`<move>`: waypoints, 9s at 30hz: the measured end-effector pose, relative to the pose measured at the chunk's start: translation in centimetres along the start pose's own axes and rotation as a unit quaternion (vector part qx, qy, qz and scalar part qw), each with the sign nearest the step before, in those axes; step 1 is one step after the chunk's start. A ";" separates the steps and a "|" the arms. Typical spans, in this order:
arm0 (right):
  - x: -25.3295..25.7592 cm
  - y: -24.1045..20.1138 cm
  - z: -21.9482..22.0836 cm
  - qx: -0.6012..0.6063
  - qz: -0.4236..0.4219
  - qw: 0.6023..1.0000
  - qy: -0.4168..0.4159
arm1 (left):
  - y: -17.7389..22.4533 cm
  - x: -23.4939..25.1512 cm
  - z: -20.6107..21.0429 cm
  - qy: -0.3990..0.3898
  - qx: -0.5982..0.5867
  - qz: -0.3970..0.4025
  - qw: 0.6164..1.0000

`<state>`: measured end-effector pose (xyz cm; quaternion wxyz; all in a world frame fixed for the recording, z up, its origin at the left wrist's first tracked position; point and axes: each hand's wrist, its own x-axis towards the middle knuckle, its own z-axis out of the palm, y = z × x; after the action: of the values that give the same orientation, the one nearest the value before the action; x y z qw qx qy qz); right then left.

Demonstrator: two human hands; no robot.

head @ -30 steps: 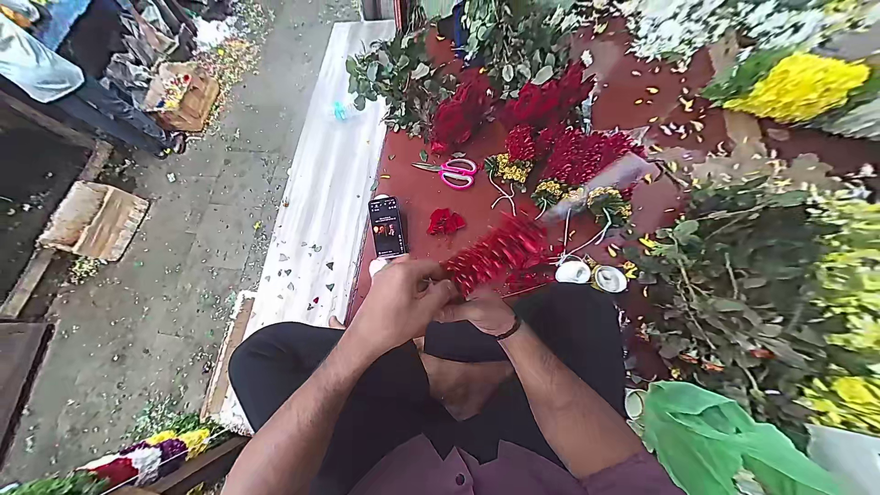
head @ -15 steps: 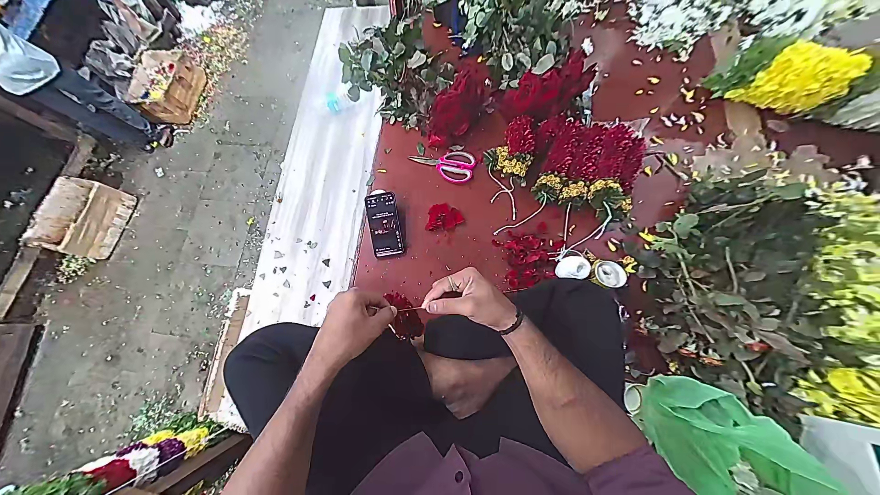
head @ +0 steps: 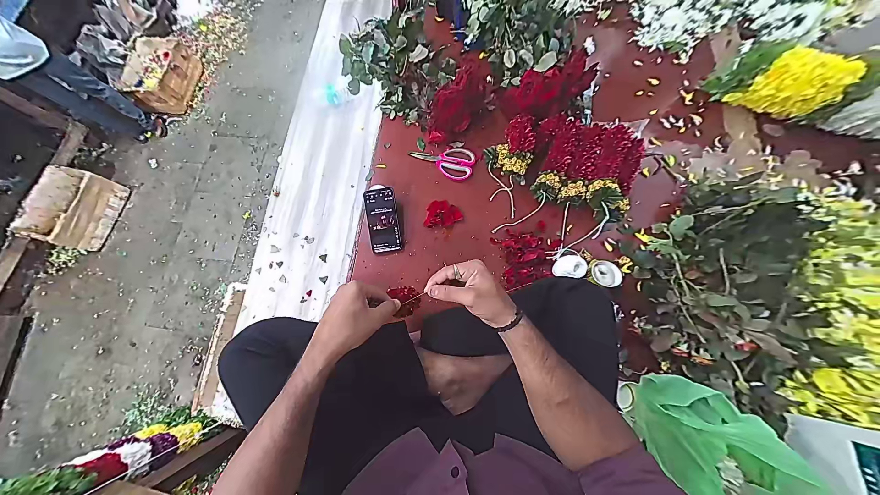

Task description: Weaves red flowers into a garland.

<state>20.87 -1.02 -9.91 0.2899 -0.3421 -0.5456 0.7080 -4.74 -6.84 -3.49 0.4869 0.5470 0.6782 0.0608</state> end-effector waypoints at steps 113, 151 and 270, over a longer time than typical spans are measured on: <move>4.2 2.3 -5.2 -0.038 0.071 0.981 0.176 | -2.9 1.2 3.0 -0.047 -0.097 -0.003 0.994; -0.5 2.5 1.8 -0.192 0.097 0.976 -0.020 | -2.5 0.9 2.6 0.025 -0.123 -0.049 0.991; 0.1 1.6 5.7 0.020 0.171 0.978 0.119 | -2.2 1.4 3.0 -0.015 -0.117 0.007 0.993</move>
<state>16.19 -4.59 -10.55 0.2343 -0.5060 -0.4268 0.7120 -3.97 -7.90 -7.26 0.5575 0.4920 0.6549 0.1352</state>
